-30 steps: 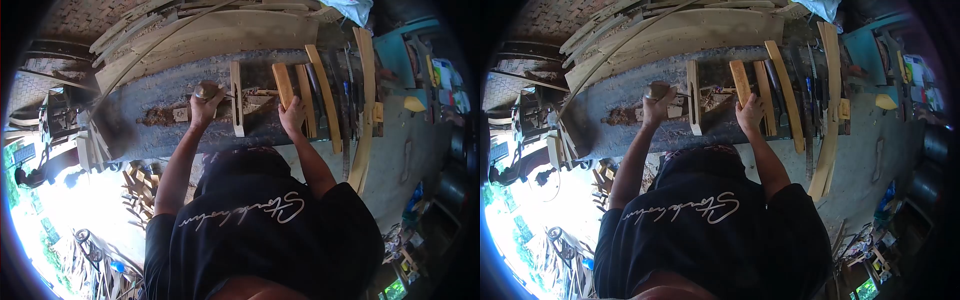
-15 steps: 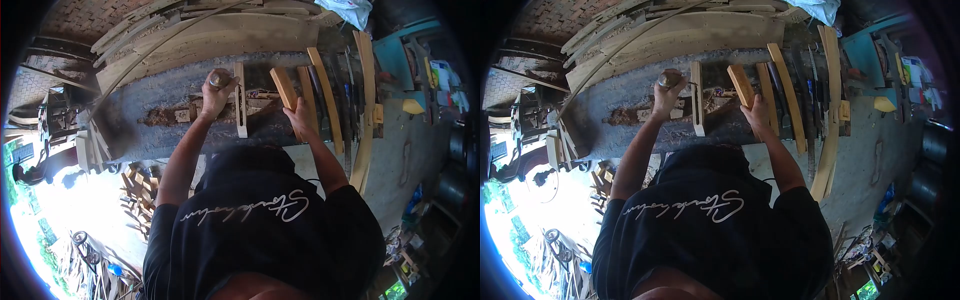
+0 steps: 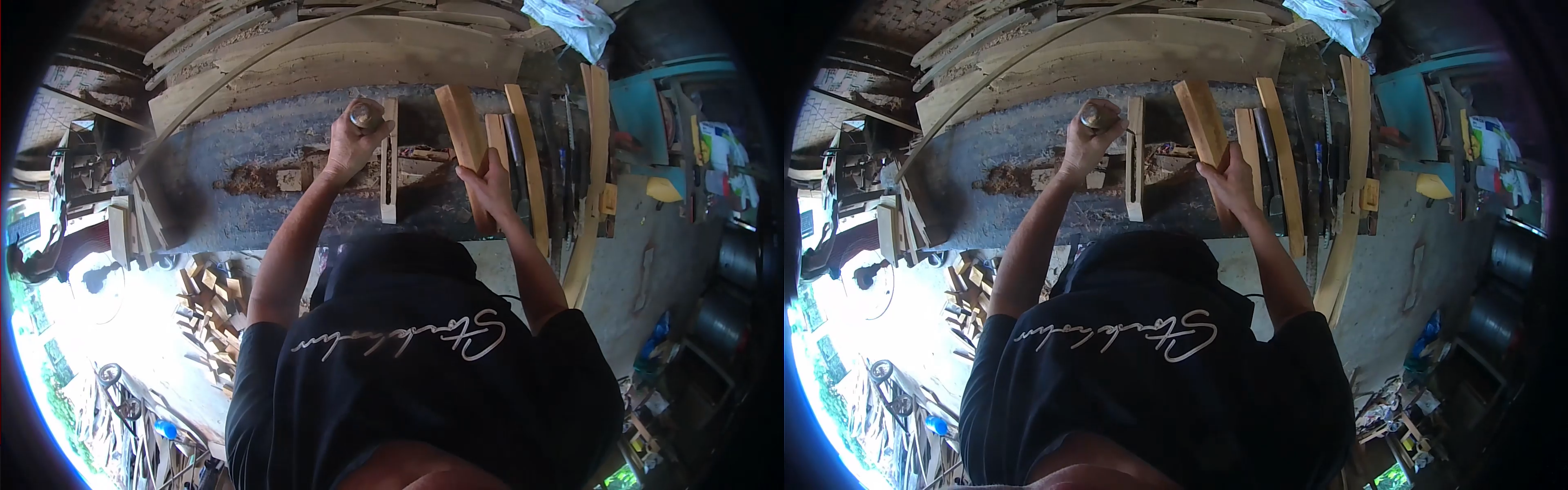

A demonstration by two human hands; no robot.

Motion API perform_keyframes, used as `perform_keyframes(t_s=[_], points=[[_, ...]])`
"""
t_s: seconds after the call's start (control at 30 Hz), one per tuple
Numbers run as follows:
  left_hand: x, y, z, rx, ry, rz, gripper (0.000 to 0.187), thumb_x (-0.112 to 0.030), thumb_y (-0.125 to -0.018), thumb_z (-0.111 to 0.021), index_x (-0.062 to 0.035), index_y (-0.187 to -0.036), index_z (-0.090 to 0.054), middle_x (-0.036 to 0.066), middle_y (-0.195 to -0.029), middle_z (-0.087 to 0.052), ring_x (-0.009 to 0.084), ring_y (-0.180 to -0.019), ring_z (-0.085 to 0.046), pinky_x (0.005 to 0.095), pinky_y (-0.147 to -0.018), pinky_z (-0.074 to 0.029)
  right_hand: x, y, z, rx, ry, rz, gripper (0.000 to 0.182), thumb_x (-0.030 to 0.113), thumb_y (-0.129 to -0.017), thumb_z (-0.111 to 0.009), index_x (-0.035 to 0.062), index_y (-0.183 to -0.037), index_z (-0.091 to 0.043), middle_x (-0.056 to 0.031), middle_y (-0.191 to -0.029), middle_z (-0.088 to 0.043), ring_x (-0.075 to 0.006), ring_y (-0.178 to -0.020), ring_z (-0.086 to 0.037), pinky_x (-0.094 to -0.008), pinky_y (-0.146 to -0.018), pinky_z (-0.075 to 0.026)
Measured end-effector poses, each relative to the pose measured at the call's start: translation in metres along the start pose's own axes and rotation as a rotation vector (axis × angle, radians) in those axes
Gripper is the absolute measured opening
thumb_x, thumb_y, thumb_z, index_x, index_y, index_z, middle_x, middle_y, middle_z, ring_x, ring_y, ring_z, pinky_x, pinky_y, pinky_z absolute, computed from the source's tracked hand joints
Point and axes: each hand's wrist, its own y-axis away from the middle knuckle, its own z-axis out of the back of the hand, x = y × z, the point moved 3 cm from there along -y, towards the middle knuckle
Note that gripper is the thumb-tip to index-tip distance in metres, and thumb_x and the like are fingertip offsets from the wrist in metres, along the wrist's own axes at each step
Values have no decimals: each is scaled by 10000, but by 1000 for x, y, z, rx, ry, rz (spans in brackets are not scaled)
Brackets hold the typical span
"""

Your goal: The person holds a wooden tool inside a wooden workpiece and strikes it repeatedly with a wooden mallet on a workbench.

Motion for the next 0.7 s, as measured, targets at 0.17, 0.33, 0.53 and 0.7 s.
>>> perform_keyframes(t_s=[0.17, 0.33, 0.53, 0.7], points=[[3, -4, -2, 32, -3, 5, 278, -146, -779, -789, -80, -977, -606, 64, -868, -688, 134, -836, -661, 309, -793, -521, 16, -12, 1, 55, 10, 3, 456, 267, -771, -806, 22, -959, -470, -114, -757, -602, -232, -684, -630, -362, -618, -483], [3, -7, -1, 85, 26, -5, 296, -156, -783, -787, -84, -1003, -603, 66, -884, -691, 137, -847, -662, 314, -796, -522, 26, -20, 0, 48, -83, 57, 447, 254, -773, -806, 22, -961, -474, -134, -794, -631, -235, -717, -650, -363, -639, -500], [-1, -12, -2, 102, -16, 5, 303, -178, -786, -785, -73, -1012, -612, 74, -917, -697, 145, -871, -664, 319, -821, -520, 35, -25, 0, 36, -118, 120, 444, 255, -779, -801, 23, -975, -477, -136, -804, -645, -236, -737, -667, -359, -649, -512], [-5, -15, 1, 114, -53, 15, 312, -193, -785, -787, -70, -1016, -616, 77, -934, -698, 145, -881, -664, 320, -833, -519, 22, -29, -5, 54, -137, 96, 457, 263, -778, -808, 25, -975, -471, -133, -789, -642, -227, -720, -659, -353, -635, -505]])
